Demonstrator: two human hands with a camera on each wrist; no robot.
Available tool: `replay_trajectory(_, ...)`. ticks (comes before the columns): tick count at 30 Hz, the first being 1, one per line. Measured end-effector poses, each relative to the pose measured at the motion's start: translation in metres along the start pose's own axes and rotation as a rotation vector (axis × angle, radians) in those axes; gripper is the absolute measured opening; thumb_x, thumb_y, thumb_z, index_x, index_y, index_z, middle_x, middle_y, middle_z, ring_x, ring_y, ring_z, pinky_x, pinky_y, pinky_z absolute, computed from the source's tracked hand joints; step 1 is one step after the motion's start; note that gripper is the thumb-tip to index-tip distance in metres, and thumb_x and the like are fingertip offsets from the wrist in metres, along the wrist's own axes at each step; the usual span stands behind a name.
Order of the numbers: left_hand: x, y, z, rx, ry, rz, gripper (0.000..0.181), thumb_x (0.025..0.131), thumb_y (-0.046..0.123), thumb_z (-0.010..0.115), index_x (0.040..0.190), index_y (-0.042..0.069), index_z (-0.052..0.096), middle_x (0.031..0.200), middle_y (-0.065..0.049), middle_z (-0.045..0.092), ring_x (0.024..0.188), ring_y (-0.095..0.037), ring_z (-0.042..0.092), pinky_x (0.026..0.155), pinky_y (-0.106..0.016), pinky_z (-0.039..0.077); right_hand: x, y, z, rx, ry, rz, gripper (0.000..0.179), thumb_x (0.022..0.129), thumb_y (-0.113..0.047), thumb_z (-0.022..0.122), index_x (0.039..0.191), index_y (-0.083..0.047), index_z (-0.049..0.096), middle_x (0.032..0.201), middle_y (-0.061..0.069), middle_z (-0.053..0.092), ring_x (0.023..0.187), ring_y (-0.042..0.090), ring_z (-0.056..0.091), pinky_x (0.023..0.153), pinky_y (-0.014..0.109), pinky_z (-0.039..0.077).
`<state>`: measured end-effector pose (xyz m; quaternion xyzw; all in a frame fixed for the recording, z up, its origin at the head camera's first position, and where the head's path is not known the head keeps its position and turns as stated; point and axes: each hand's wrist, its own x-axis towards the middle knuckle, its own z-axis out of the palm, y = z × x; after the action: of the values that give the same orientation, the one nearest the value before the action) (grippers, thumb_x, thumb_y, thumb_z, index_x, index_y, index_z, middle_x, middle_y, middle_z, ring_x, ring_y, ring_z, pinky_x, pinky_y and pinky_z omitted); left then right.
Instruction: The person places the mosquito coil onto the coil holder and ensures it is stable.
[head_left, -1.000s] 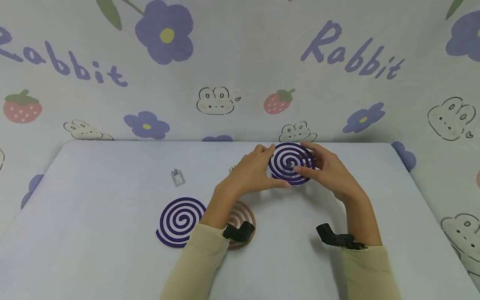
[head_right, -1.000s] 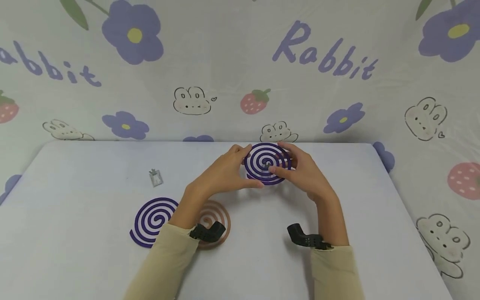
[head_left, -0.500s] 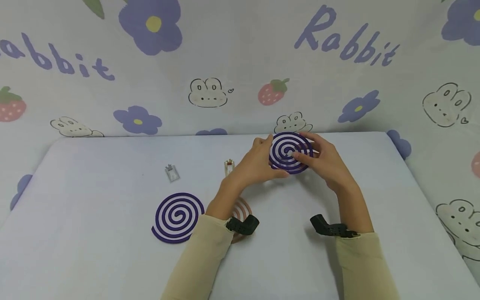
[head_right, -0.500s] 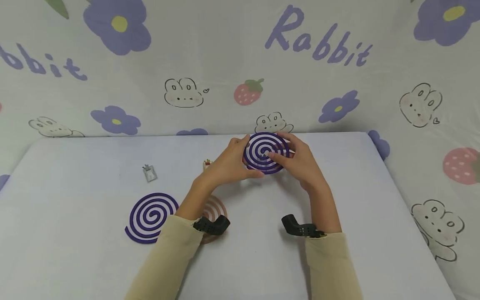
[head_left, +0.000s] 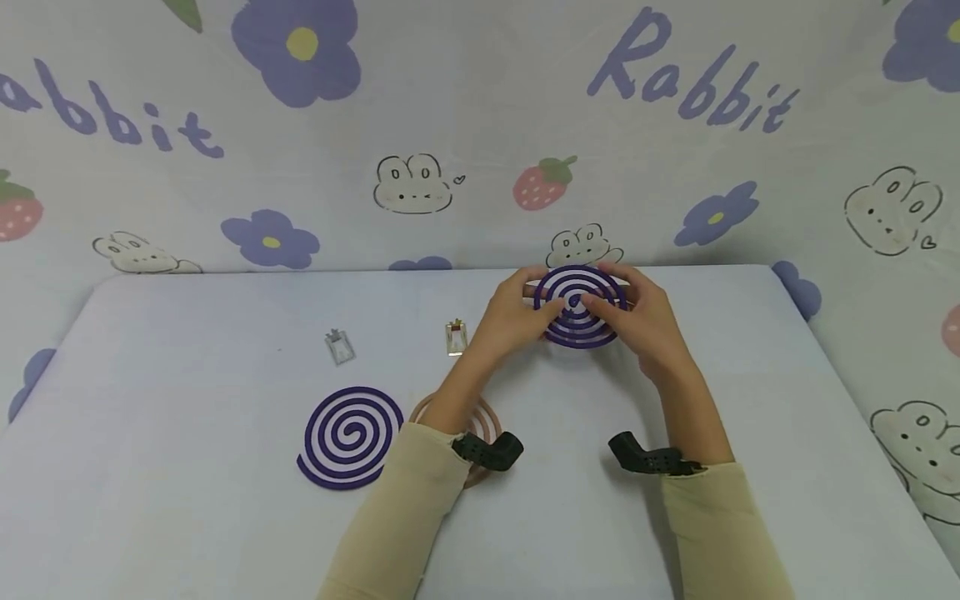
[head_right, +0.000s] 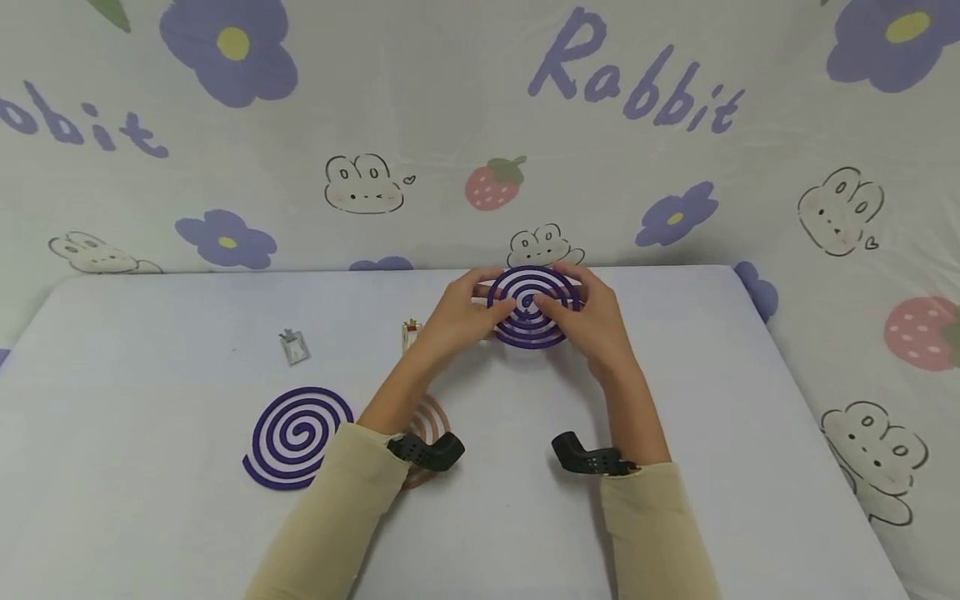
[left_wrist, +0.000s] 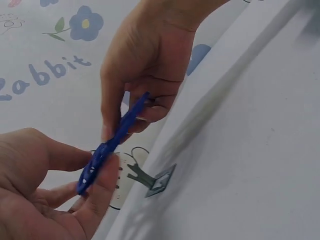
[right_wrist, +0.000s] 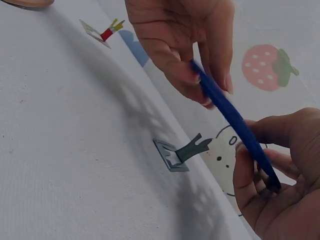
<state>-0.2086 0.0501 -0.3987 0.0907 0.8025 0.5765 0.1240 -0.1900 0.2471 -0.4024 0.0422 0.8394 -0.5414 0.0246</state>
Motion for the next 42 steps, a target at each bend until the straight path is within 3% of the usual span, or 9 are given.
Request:
replay_trajectory(3, 0.001, -0.003, 0.003, -0.066, 0.022, -0.005, 0.054, 0.101, 0.012, 0.068, 0.152, 0.006, 0.052, 0.137, -0.025, 0.066, 0.111, -0.039, 0.074, 0.072, -0.033, 0.066, 0.001, 0.0, 0.003, 0.01, 0.021, 0.015, 0.069, 0.1, -0.027, 0.075, 0.16, -0.013, 0.044, 0.155, 0.027, 0.053, 0.139, 0.044, 0.057, 0.116, 0.057, 0.049)
replay_trajectory(7, 0.002, -0.005, 0.006, -0.057, 0.047, 0.001, 0.053, 0.101, 0.012, 0.068, 0.152, 0.006, 0.053, 0.135, -0.026, 0.068, 0.108, -0.038, 0.076, 0.067, -0.027, 0.064, 0.001, -0.001, 0.008, 0.006, 0.052, 0.028, 0.067, 0.101, -0.026, 0.074, 0.16, -0.012, 0.045, 0.153, 0.026, 0.055, 0.138, 0.043, 0.058, 0.117, 0.056, 0.049)
replay_trajectory(11, 0.003, -0.007, 0.008, -0.022, 0.045, -0.015, 0.057, 0.102, 0.013, 0.068, 0.155, 0.007, 0.05, 0.135, -0.026, 0.069, 0.105, -0.038, 0.077, 0.073, -0.03, 0.064, 0.002, 0.0, 0.012, 0.013, 0.07, 0.022, 0.066, 0.101, -0.023, 0.073, 0.16, -0.012, 0.045, 0.155, 0.026, 0.054, 0.139, 0.042, 0.057, 0.119, 0.056, 0.047)
replay_trajectory(18, 0.003, -0.009, 0.012, 0.011, 0.057, -0.041, 0.06, 0.101, 0.015, 0.069, 0.157, 0.008, 0.049, 0.136, -0.023, 0.07, 0.122, -0.034, 0.07, 0.107, -0.045, 0.057, 0.001, 0.003, 0.016, 0.021, 0.078, 0.041, 0.066, 0.101, -0.02, 0.073, 0.159, -0.009, 0.045, 0.152, 0.028, 0.056, 0.138, 0.04, 0.057, 0.121, 0.054, 0.046)
replay_trajectory(22, 0.002, -0.011, 0.014, 0.002, 0.055, -0.039, 0.06, 0.101, 0.013, 0.069, 0.157, 0.007, 0.048, 0.134, -0.024, 0.07, 0.12, -0.035, 0.071, 0.107, -0.044, 0.057, 0.001, 0.006, 0.018, 0.025, 0.075, 0.06, 0.064, 0.101, -0.018, 0.072, 0.159, -0.008, 0.046, 0.154, 0.027, 0.055, 0.14, 0.04, 0.055, 0.122, 0.053, 0.045)
replay_trajectory(28, 0.0, -0.014, 0.015, -0.025, 0.046, -0.056, 0.059, 0.101, 0.013, 0.068, 0.157, 0.008, 0.048, 0.134, -0.024, 0.069, 0.111, -0.036, 0.074, 0.092, -0.04, 0.063, 0.0, 0.007, 0.019, 0.05, 0.059, 0.073, 0.063, 0.101, -0.017, 0.071, 0.159, -0.009, 0.046, 0.155, 0.026, 0.054, 0.141, 0.04, 0.055, 0.122, 0.053, 0.045)
replay_trajectory(35, 0.001, -0.017, 0.013, 0.023, 0.082, -0.05, 0.054, 0.099, 0.017, 0.068, 0.15, 0.008, 0.053, 0.134, -0.026, 0.068, 0.123, -0.037, 0.068, 0.108, -0.046, 0.055, 0.0, 0.005, 0.021, 0.029, 0.016, 0.074, 0.062, 0.1, -0.017, 0.072, 0.157, -0.009, 0.048, 0.155, 0.027, 0.054, 0.143, 0.041, 0.054, 0.122, 0.054, 0.044)
replay_trajectory(42, 0.002, -0.018, 0.01, 0.01, 0.08, -0.062, 0.052, 0.1, 0.017, 0.068, 0.149, 0.009, 0.053, 0.132, -0.025, 0.069, 0.121, -0.037, 0.069, 0.107, -0.046, 0.057, 0.0, 0.001, 0.021, 0.014, 0.008, 0.051, 0.064, 0.099, -0.018, 0.073, 0.158, -0.011, 0.048, 0.156, 0.025, 0.054, 0.143, 0.04, 0.054, 0.123, 0.055, 0.043)
